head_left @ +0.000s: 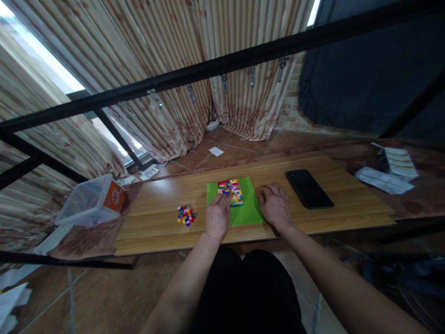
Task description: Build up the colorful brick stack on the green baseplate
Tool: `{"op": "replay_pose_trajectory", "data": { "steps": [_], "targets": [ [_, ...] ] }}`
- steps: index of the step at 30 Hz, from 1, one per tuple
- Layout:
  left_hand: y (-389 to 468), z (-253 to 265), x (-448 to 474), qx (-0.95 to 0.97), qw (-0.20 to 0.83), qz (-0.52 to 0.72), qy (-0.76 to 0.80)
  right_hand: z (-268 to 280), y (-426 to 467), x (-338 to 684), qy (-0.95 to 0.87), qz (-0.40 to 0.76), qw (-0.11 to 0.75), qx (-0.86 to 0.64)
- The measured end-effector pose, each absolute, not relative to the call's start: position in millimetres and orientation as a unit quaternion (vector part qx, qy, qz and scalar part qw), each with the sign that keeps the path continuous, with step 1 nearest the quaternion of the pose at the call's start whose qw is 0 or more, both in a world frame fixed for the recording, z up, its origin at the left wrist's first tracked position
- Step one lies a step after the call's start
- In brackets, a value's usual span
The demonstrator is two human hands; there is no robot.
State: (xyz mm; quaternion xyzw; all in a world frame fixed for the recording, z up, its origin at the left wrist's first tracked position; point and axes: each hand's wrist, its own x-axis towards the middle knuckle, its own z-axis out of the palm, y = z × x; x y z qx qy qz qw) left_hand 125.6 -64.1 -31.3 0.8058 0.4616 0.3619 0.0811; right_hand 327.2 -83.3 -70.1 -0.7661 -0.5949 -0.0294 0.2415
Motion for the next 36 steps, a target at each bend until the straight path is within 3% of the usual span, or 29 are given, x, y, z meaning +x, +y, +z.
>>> {"op": "replay_pose_trajectory", "data": {
  "steps": [7, 15, 26, 36],
  "targets": [
    [-65, -42, 128, 0.795, 0.044, 0.336, 0.504, -70, -84, 327, -0.601, -0.038, 0.221, -0.767],
    [-80, -36, 123, 0.785, 0.114, 0.328, 0.514, -76, -83, 331, -0.611, -0.054, 0.209, -0.762],
    [-97, -45, 2, 0.633, 0.103, 0.333, 0.691, -79, -82, 334, -0.621, -0.075, 0.198, -0.754],
    [-80, -39, -20, 0.676, 0.129, 0.263, 0.676, -78, -82, 336, -0.626, -0.080, 0.195, -0.751]
  ]
}}
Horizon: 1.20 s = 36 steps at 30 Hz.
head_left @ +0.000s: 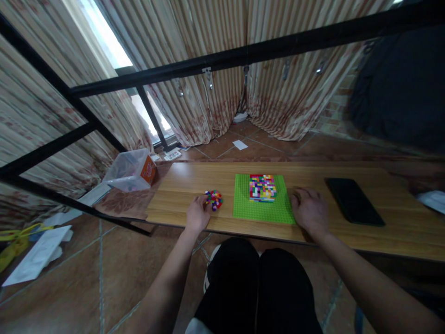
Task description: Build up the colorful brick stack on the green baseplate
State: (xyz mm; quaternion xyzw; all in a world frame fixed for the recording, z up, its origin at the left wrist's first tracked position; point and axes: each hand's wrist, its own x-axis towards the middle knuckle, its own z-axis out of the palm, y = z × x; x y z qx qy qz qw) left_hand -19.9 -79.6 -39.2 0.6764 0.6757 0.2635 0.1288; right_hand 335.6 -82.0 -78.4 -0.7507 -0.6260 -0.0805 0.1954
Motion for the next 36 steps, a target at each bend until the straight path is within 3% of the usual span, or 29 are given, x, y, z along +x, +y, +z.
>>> {"op": "replay_pose_trajectory", "data": {
  "steps": [25, 36],
  "targets": [
    [-77, -40, -26, 0.653, 0.104, 0.231, 0.714, -78, -82, 336, -0.622, -0.071, 0.183, -0.758],
    [-66, -43, -32, 0.638, 0.158, 0.285, 0.698, -77, -81, 336, -0.620, -0.076, 0.179, -0.760]
  ]
}}
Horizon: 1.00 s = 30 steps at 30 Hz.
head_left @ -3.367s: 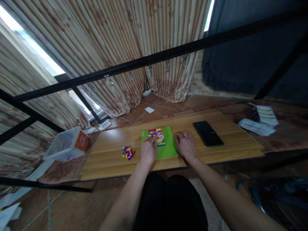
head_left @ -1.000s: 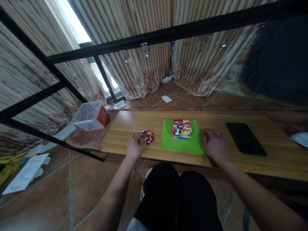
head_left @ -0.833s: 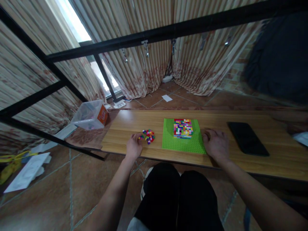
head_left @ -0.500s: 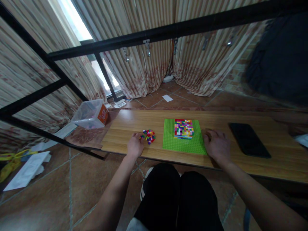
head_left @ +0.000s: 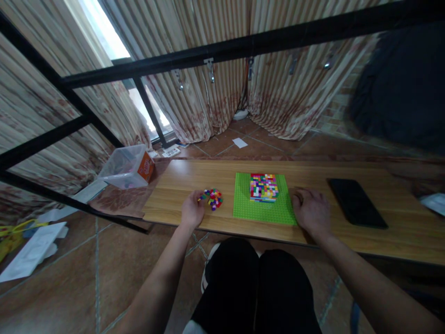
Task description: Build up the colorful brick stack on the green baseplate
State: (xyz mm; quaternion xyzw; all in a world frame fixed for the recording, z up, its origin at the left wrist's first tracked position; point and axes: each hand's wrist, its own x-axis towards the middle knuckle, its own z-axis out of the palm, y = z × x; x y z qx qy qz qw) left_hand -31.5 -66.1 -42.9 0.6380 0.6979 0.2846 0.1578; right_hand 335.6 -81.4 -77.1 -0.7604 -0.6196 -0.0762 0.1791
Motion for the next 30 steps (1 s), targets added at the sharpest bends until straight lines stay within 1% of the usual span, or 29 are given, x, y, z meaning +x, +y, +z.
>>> {"op": "replay_pose_trajectory", "data": {
  "steps": [6, 10, 17, 23, 26, 30],
  "targets": [
    [-64, -41, -33, 0.626, 0.193, 0.320, 0.685, -82, -80, 338, -0.623, -0.088, 0.184, -0.755],
    [-61, -42, -33, 0.587, 0.232, 0.370, 0.681, -82, -80, 338, -0.624, -0.086, 0.180, -0.755],
    [-47, -47, -34, 0.458, 0.370, 0.483, 0.648, -81, -81, 337, -0.624, -0.080, 0.182, -0.755],
    [-50, -38, -44, 0.387, 0.461, 0.524, 0.602, -82, -80, 339, -0.626, -0.089, 0.185, -0.752],
    [-51, -37, -46, 0.377, 0.478, 0.531, 0.589, -82, -80, 338, -0.626, -0.085, 0.182, -0.754],
    [-49, -42, -42, 0.381, 0.473, 0.535, 0.587, -81, -82, 337, -0.623, -0.091, 0.183, -0.755]
  ]
}}
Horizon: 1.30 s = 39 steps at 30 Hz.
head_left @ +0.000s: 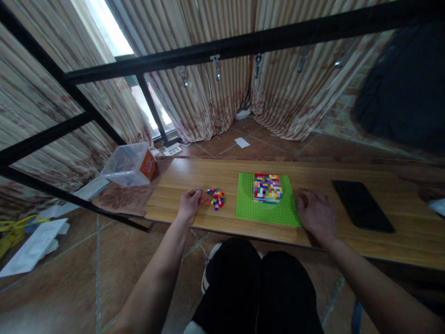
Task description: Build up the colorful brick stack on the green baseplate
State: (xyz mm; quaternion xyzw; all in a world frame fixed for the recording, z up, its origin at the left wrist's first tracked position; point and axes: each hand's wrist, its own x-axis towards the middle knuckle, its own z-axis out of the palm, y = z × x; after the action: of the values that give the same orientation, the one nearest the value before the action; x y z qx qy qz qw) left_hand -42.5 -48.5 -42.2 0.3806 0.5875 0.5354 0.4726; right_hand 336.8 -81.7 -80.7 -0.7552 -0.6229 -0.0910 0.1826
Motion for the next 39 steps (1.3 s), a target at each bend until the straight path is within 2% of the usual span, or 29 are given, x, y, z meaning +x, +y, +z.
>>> {"op": "replay_pose_trajectory", "data": {
  "steps": [14, 26, 39],
  "targets": [
    [-48, -55, -30, 0.475, 0.418, 0.498, 0.592, -84, -80, 339, -0.629, -0.099, 0.193, -0.747],
    [-56, -32, -33, 0.466, 0.427, 0.511, 0.582, -84, -79, 339, -0.625, -0.091, 0.187, -0.752],
    [-62, -4, 80, 0.596, 0.495, 0.386, 0.502, -73, -83, 331, -0.613, -0.056, 0.201, -0.762]
  ]
}}
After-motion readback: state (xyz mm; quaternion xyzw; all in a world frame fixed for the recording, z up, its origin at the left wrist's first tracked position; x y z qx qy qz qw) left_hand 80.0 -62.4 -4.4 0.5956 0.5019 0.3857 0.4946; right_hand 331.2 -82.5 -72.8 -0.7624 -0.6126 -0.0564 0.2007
